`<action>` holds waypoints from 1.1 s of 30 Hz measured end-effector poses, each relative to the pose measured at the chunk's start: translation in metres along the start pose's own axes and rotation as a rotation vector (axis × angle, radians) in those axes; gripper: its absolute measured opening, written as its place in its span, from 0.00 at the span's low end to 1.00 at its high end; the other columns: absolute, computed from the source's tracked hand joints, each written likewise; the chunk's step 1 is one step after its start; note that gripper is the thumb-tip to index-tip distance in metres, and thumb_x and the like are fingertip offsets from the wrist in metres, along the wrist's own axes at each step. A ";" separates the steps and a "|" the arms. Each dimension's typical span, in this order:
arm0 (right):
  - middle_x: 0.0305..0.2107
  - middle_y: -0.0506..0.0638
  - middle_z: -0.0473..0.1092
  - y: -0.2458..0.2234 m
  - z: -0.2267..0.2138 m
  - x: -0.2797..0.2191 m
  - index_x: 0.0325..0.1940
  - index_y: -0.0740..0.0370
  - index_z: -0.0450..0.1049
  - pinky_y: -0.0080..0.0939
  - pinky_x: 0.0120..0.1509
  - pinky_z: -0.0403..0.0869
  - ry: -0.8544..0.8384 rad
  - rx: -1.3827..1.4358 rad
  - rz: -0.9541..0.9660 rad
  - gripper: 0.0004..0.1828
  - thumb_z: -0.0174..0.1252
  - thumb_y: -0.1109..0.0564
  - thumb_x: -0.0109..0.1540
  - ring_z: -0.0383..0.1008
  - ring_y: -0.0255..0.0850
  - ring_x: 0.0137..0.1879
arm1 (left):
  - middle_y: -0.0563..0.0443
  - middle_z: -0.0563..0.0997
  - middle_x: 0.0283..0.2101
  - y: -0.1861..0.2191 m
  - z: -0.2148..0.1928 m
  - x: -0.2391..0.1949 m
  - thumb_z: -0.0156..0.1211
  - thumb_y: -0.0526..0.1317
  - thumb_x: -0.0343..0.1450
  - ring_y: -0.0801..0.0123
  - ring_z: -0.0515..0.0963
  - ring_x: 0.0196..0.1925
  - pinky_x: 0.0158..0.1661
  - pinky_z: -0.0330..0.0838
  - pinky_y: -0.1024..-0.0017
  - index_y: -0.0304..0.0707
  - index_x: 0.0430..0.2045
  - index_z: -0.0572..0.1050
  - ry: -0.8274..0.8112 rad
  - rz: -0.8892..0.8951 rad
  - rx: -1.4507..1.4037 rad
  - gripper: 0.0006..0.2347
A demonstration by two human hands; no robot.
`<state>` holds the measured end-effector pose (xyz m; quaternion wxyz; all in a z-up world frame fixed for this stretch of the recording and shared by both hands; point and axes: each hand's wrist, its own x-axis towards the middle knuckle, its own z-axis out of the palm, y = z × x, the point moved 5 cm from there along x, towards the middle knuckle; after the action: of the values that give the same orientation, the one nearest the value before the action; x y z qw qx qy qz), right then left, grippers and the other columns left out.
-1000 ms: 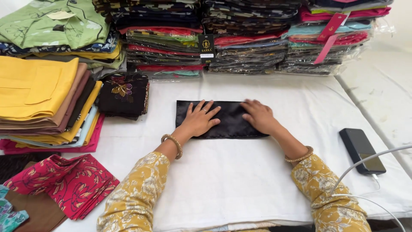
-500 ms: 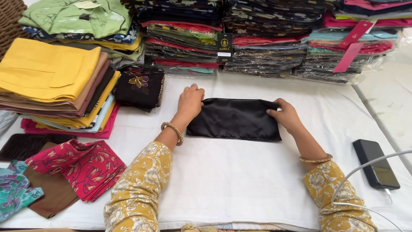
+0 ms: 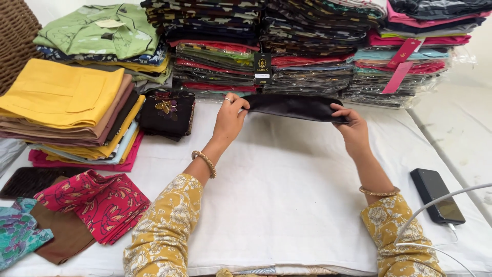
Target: The person folds various garments, including shorts and shirts, on a white surface. They handle each item by hand, smoothing and folding them into neat stacks before placing them aside.
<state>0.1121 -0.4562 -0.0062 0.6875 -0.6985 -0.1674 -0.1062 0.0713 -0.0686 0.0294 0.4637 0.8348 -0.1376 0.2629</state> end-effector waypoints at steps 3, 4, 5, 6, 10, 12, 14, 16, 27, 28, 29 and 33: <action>0.61 0.56 0.72 0.001 -0.015 -0.006 0.42 0.67 0.75 0.38 0.63 0.74 -0.131 -0.108 0.060 0.13 0.54 0.77 0.59 0.74 0.36 0.60 | 0.46 0.74 0.40 -0.026 0.015 -0.009 0.63 0.27 0.66 0.55 0.79 0.41 0.43 0.75 0.62 0.36 0.32 0.78 -0.090 0.030 0.046 0.06; 0.60 0.56 0.72 0.009 -0.018 -0.009 0.41 0.68 0.75 0.39 0.62 0.74 -0.226 -0.184 0.163 0.12 0.55 0.77 0.59 0.74 0.37 0.57 | 0.45 0.75 0.39 -0.040 0.024 -0.014 0.63 0.27 0.65 0.54 0.79 0.42 0.44 0.75 0.62 0.37 0.30 0.79 -0.167 0.034 0.112 0.06; 0.60 0.56 0.72 0.009 -0.019 -0.016 0.41 0.68 0.75 0.39 0.62 0.74 -0.226 -0.182 0.166 0.12 0.55 0.77 0.59 0.74 0.37 0.57 | 0.45 0.75 0.39 -0.043 0.028 -0.024 0.63 0.27 0.65 0.54 0.79 0.42 0.44 0.75 0.62 0.37 0.30 0.79 -0.170 0.031 0.113 0.06; 0.59 0.55 0.73 0.016 -0.016 -0.026 0.40 0.68 0.76 0.39 0.60 0.75 -0.308 -0.252 0.264 0.12 0.55 0.77 0.58 0.75 0.38 0.55 | 0.44 0.75 0.44 -0.048 0.036 -0.036 0.63 0.28 0.65 0.54 0.79 0.44 0.46 0.75 0.62 0.38 0.29 0.80 -0.289 0.020 0.228 0.05; 0.59 0.50 0.74 0.014 -0.005 -0.054 0.39 0.68 0.79 0.41 0.58 0.77 -0.482 -0.534 0.374 0.13 0.56 0.76 0.55 0.77 0.40 0.52 | 0.42 0.73 0.59 -0.015 0.052 -0.076 0.64 0.38 0.68 0.50 0.74 0.55 0.53 0.72 0.57 0.40 0.34 0.81 -0.511 0.058 0.558 0.05; 0.59 0.50 0.74 0.002 0.006 -0.050 0.40 0.66 0.79 0.41 0.59 0.76 -0.474 -0.621 0.308 0.13 0.57 0.74 0.55 0.77 0.40 0.54 | 0.45 0.69 0.65 0.016 0.064 -0.084 0.62 0.44 0.68 0.48 0.67 0.63 0.58 0.65 0.51 0.41 0.45 0.78 -0.553 0.127 0.533 0.14; 0.59 0.49 0.74 -0.010 0.022 -0.041 0.41 0.65 0.79 0.41 0.60 0.75 -0.461 -0.711 0.235 0.13 0.59 0.73 0.56 0.76 0.41 0.56 | 0.47 0.64 0.71 0.032 0.079 -0.094 0.60 0.49 0.69 0.47 0.60 0.71 0.63 0.59 0.45 0.42 0.57 0.74 -0.589 0.204 0.505 0.22; 0.57 0.52 0.73 -0.029 0.042 -0.024 0.42 0.63 0.78 0.42 0.66 0.74 -0.365 -0.688 -0.001 0.10 0.61 0.70 0.58 0.74 0.43 0.62 | 0.40 0.52 0.73 0.026 0.104 -0.111 0.49 0.60 0.72 0.44 0.45 0.75 0.67 0.39 0.40 0.43 0.67 0.59 -0.807 0.155 0.439 0.31; 0.57 0.54 0.73 -0.008 0.258 -0.015 0.42 0.61 0.77 0.45 0.67 0.71 -0.669 -0.634 -0.394 0.18 0.56 0.71 0.50 0.73 0.52 0.63 | 0.29 0.56 0.71 0.048 0.089 -0.149 0.50 0.62 0.72 0.39 0.51 0.73 0.67 0.45 0.44 0.28 0.67 0.58 -0.766 0.143 0.609 0.37; 0.58 0.54 0.72 -0.004 0.269 -0.022 0.44 0.60 0.77 0.45 0.66 0.71 -0.733 -0.648 -0.367 0.19 0.57 0.71 0.51 0.72 0.52 0.63 | 0.27 0.61 0.67 0.053 0.088 -0.149 0.55 0.62 0.70 0.37 0.57 0.70 0.64 0.51 0.45 0.26 0.63 0.63 -0.768 0.168 0.653 0.37; 0.58 0.54 0.72 -0.008 0.269 -0.020 0.44 0.60 0.77 0.45 0.66 0.71 -0.733 -0.649 -0.371 0.19 0.57 0.71 0.51 0.72 0.52 0.63 | 0.27 0.61 0.67 0.044 0.087 -0.141 0.55 0.62 0.70 0.37 0.57 0.70 0.64 0.51 0.45 0.26 0.63 0.63 -0.764 0.169 0.656 0.37; 0.55 0.54 0.74 -0.013 0.238 0.003 0.62 0.55 0.72 0.45 0.64 0.73 -0.562 -0.639 -0.124 0.27 0.57 0.69 0.58 0.74 0.49 0.59 | 0.40 0.83 0.42 -0.018 0.070 -0.090 0.57 0.48 0.72 0.49 0.82 0.47 0.47 0.76 0.53 0.42 0.40 0.83 -0.660 -0.016 0.480 0.13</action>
<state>0.0908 -0.2192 -0.0002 0.3566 -0.8668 -0.3486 0.0005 0.0275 -0.1194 -0.0644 0.1887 0.9599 -0.2072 0.0020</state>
